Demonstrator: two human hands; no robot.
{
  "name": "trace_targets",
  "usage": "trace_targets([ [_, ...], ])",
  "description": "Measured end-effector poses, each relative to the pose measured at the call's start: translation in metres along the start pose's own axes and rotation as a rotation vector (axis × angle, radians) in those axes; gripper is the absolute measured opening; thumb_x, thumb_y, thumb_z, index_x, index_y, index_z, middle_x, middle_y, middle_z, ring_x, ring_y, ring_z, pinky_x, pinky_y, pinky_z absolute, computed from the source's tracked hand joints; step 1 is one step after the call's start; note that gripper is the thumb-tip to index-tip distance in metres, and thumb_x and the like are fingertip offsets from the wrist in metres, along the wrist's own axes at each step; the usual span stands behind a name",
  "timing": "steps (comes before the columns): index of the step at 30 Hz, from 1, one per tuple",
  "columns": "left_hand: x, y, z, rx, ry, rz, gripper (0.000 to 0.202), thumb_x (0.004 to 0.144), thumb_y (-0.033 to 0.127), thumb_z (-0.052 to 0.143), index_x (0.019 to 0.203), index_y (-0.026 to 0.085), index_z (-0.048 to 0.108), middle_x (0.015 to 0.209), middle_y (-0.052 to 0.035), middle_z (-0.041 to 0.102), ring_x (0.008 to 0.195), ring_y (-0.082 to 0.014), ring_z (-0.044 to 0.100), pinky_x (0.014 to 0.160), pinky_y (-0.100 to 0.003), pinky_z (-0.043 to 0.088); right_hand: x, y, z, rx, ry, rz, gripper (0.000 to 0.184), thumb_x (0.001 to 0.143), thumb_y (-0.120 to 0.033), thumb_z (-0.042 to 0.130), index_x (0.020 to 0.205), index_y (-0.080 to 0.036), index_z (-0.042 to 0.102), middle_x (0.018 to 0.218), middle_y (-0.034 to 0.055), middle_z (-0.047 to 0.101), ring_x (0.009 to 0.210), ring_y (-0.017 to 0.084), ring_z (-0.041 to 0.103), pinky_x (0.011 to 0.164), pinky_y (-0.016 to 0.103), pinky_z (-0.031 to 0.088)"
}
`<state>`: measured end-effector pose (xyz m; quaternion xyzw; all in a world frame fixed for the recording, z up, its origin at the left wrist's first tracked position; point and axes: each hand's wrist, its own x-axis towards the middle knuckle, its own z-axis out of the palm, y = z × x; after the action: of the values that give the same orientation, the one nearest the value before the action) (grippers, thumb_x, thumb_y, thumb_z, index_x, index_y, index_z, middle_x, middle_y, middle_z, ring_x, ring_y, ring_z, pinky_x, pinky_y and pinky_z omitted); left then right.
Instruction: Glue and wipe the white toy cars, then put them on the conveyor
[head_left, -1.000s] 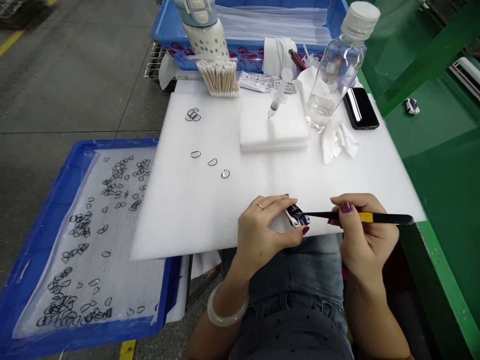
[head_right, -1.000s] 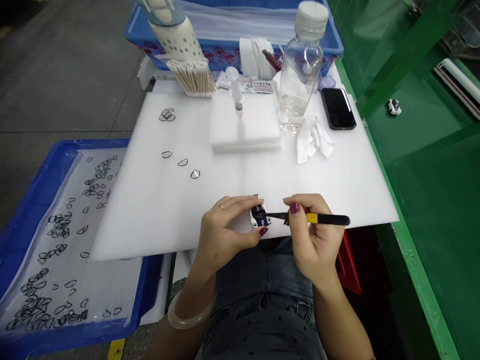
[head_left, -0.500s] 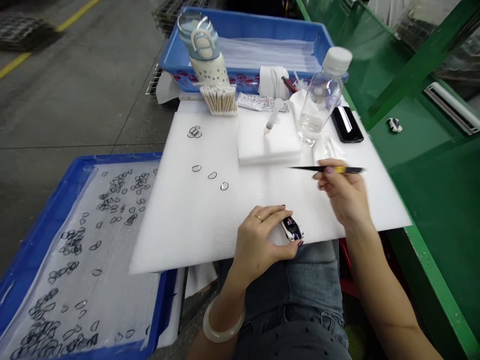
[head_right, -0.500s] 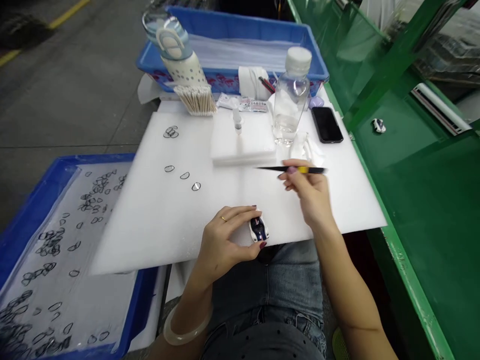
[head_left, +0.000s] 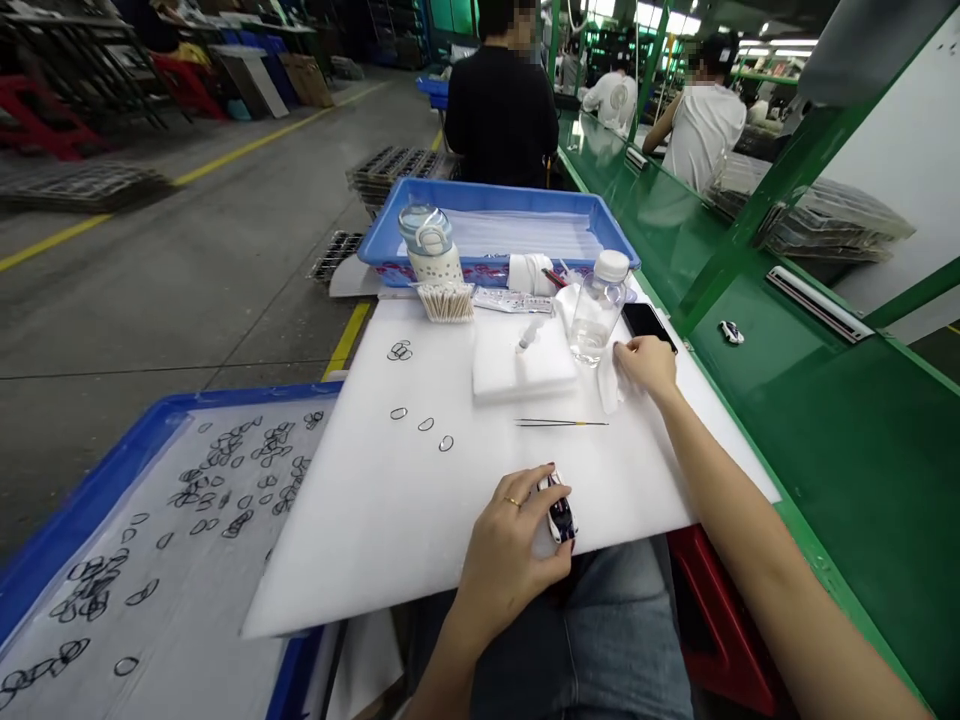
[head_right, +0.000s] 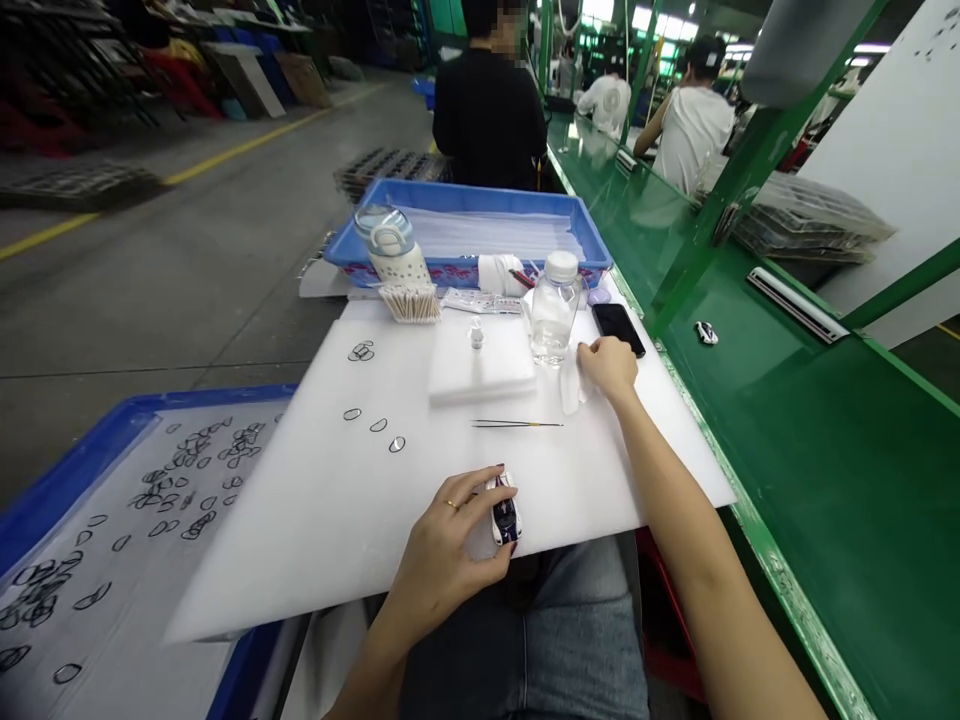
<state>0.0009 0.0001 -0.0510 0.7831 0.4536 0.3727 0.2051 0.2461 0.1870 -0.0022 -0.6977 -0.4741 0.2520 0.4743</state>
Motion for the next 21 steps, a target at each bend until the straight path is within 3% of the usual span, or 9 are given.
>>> trace_targets([
  [3, -0.001, 0.0, 0.002, 0.024, 0.001, -0.004, 0.049, 0.066, 0.009, 0.07, 0.113, 0.024, 0.064, 0.126, -0.0082, 0.066, 0.115, -0.0308, 0.061, 0.09, -0.047, 0.061, 0.001, -0.001, 0.004, 0.088, -0.068, 0.015, 0.017, 0.066, -0.029, 0.063, 0.056, -0.021, 0.054, 0.056, 0.0017, 0.054, 0.061, 0.017, 0.051, 0.06, 0.029, 0.041],
  [7, -0.002, -0.002, 0.004, 0.054, 0.006, 0.018, 0.049, 0.067, 0.009, 0.071, 0.114, 0.023, 0.064, 0.127, -0.0083, 0.065, 0.115, -0.0298, 0.061, 0.09, -0.045, 0.061, -0.018, 0.006, -0.011, 0.244, -0.112, 0.048, 0.025, 0.076, -0.044, 0.053, 0.065, -0.021, 0.053, 0.061, 0.0012, 0.057, 0.058, 0.016, 0.054, 0.054, 0.027, 0.046],
  [10, -0.003, -0.006, 0.006, 0.077, 0.023, 0.052, 0.049, 0.067, 0.009, 0.07, 0.114, 0.022, 0.064, 0.127, -0.0086, 0.065, 0.114, -0.0301, 0.061, 0.089, -0.045, 0.062, -0.036, 0.019, -0.028, 0.272, -0.102, 0.05, 0.031, 0.069, -0.048, 0.065, 0.06, -0.021, 0.053, 0.054, -0.0012, 0.052, 0.049, 0.014, 0.047, 0.044, 0.025, 0.038],
  [13, -0.004, -0.008, 0.008, 0.087, 0.04, 0.086, 0.049, 0.067, 0.009, 0.068, 0.114, 0.023, 0.063, 0.126, -0.0086, 0.066, 0.112, -0.0303, 0.062, 0.086, -0.046, 0.062, -0.043, 0.019, -0.045, 0.305, 0.001, -0.024, 0.039, 0.064, -0.054, 0.073, 0.06, -0.021, 0.053, 0.055, -0.0017, 0.052, 0.05, 0.013, 0.046, 0.044, 0.024, 0.035],
  [16, -0.005, -0.007, 0.01, 0.077, 0.051, 0.092, 0.05, 0.066, 0.008, 0.067, 0.113, 0.023, 0.064, 0.125, -0.0086, 0.066, 0.111, -0.0304, 0.063, 0.086, -0.046, 0.063, -0.032, -0.007, -0.054, 0.389, 0.166, -0.138, 0.047, 0.077, -0.068, 0.055, 0.065, -0.023, 0.048, 0.06, -0.0018, 0.051, 0.056, 0.013, 0.048, 0.051, 0.024, 0.041],
  [18, -0.004, -0.004, 0.01, 0.06, 0.044, 0.08, 0.051, 0.064, 0.008, 0.067, 0.112, 0.023, 0.065, 0.125, -0.009, 0.067, 0.111, -0.0307, 0.063, 0.087, -0.046, 0.062, -0.019, -0.034, -0.052, 0.42, 0.207, -0.236, 0.05, 0.083, -0.07, 0.048, 0.065, -0.024, 0.041, 0.056, -0.0043, 0.042, 0.053, 0.012, 0.044, 0.052, 0.025, 0.041],
  [21, -0.002, -0.003, 0.009, 0.022, 0.02, 0.046, 0.051, 0.062, 0.007, 0.066, 0.11, 0.022, 0.066, 0.126, -0.01, 0.066, 0.113, -0.0311, 0.063, 0.091, -0.047, 0.06, -0.002, -0.069, -0.041, 0.179, 0.221, -0.581, 0.043, 0.09, -0.061, 0.051, 0.071, -0.023, 0.048, 0.06, -0.0038, 0.043, 0.055, 0.013, 0.047, 0.057, 0.027, 0.043],
])
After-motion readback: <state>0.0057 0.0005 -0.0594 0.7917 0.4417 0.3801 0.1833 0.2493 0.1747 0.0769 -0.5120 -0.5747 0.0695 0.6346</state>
